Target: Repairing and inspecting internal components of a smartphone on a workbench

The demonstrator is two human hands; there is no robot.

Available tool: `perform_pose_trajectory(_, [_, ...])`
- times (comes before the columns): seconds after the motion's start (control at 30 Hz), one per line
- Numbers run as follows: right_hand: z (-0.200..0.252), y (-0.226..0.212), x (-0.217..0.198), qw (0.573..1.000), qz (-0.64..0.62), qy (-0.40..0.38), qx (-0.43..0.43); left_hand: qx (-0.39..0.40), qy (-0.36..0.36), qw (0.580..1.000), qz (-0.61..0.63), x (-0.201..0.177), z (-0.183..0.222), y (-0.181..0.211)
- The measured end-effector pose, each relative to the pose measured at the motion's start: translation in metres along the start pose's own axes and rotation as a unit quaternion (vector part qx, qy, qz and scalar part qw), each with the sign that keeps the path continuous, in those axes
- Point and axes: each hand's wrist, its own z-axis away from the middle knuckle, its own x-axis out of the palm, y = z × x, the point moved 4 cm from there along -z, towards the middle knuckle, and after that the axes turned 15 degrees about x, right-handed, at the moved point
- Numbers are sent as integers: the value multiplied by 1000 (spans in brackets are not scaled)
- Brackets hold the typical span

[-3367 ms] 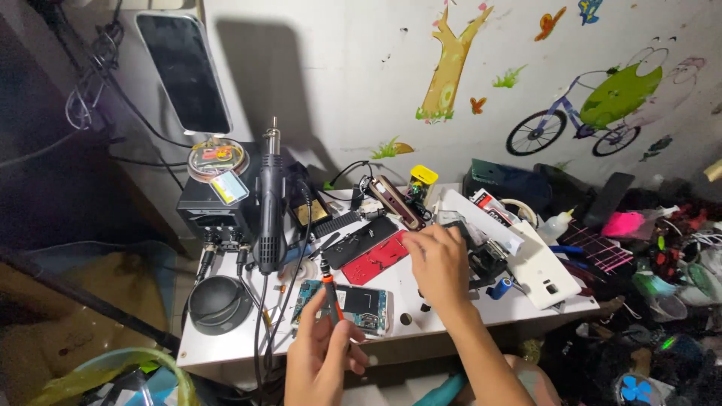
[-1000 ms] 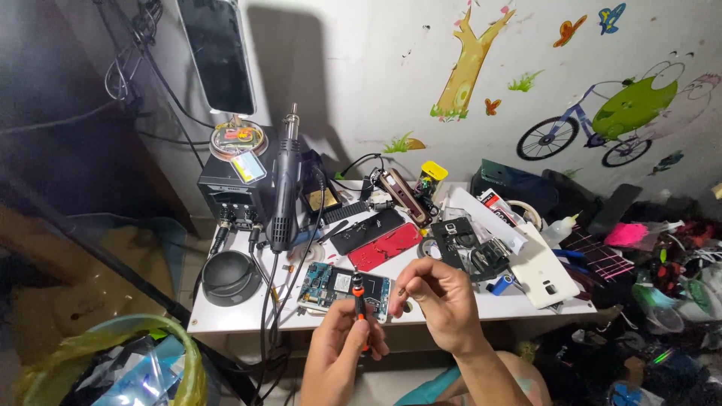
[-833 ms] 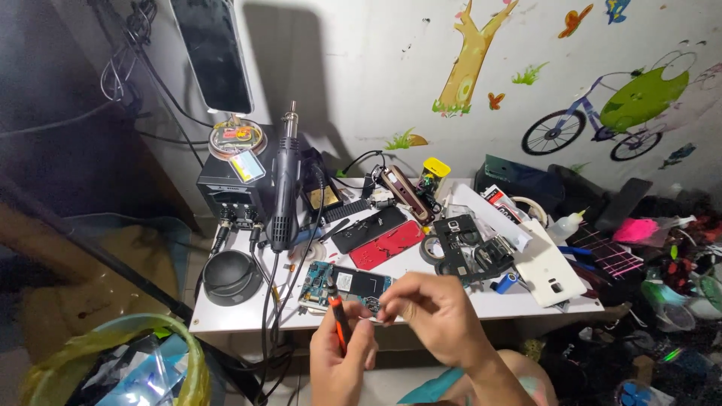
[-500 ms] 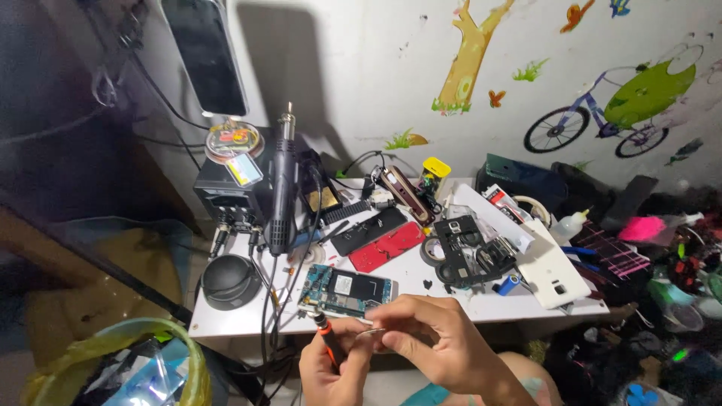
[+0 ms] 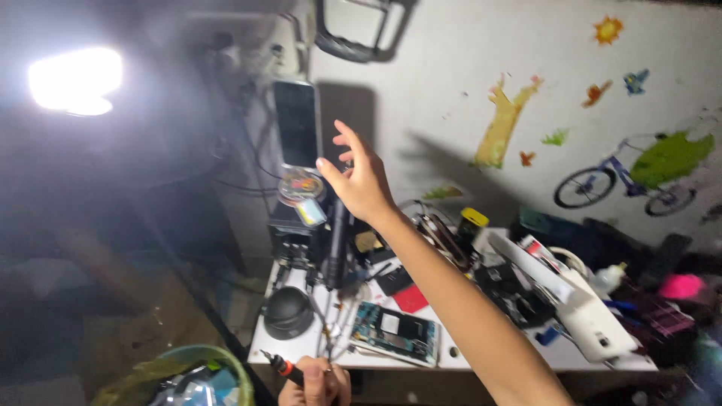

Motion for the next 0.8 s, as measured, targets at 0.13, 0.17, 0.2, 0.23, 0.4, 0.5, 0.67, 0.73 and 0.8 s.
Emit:
perform_pose_trajectory(0.13, [-36, 7, 39, 986, 50, 105, -121, -36, 30, 999, 7, -48, 13, -17])
perform_pose_trajectory(0.17, [-41, 9, 44, 980, 38, 135, -138, -55, 56, 997, -20, -66, 16, -26])
perform_pose_trajectory(0.2, [-45, 12, 48, 974, 26, 165, -156, -74, 82, 993, -47, -83, 20, -36])
perform_pose_trajectory(0.23, [-46, 14, 50, 973, 27, 168, -157, -74, 79, 993, -45, -99, 18, -40])
perform_pose_trajectory(0.4, [-45, 23, 56, 980, 40, 158, -112, -139, 153, 977, -45, -134, 37, -71])
perform_pose_trajectory(0.5, [-38, 18, 56, 983, 17, 142, -111, -130, 157, 974, -99, -75, 18, -32])
perform_pose_trajectory(0.67, [-39, 31, 57, 989, 58, 122, -60, -139, 155, 969, -136, -73, 24, -40])
perform_pose_trajectory(0.73, [-36, 32, 56, 990, 79, 107, -37, -150, 155, 967, -138, -80, 28, -46])
perform_pose_trajectory(0.8, [-31, 22, 52, 989, 82, 103, -70, -168, 157, 966, -116, -87, 33, -54])
